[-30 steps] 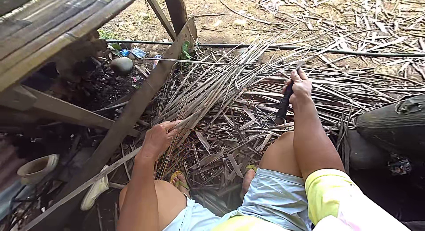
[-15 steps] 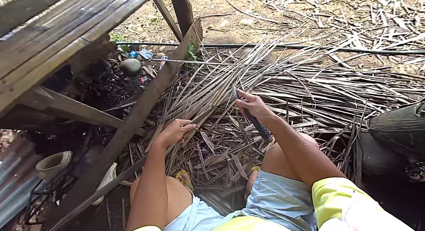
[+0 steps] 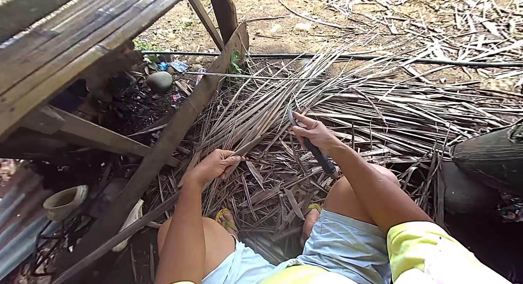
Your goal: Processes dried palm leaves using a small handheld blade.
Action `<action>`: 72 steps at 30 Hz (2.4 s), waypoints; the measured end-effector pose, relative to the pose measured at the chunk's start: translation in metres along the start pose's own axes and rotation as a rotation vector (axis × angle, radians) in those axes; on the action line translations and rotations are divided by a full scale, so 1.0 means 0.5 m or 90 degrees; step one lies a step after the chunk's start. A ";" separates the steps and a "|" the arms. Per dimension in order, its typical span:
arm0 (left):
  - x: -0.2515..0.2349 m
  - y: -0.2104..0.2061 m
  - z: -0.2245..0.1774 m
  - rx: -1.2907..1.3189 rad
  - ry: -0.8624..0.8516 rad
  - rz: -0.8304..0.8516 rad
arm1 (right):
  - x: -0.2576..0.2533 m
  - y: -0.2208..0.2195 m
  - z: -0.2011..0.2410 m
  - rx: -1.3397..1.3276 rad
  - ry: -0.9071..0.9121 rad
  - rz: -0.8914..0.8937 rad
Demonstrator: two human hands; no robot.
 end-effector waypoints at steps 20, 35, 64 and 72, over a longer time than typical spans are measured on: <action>0.044 0.020 0.005 0.069 -0.019 0.038 | -0.004 0.200 0.053 -0.145 0.086 -0.284; 0.018 0.009 -0.007 0.023 -0.003 0.005 | -0.015 0.065 0.037 -0.027 0.051 -0.085; 0.027 0.085 -0.007 -0.045 0.003 -0.206 | 0.043 0.080 0.087 -0.092 0.069 -0.158; -0.039 -0.006 -0.065 -0.065 -0.070 -0.015 | -0.035 -0.128 0.046 -0.163 0.021 0.137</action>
Point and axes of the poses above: each hand's wrist, its own x-axis away from the middle knuckle, its own y-axis out of the back of the hand, z = x × y, the point moved 6 cm from there along -x, towards the middle knuckle, and after that the axes turned 6 degrees about -y, right-handed, at the moved point
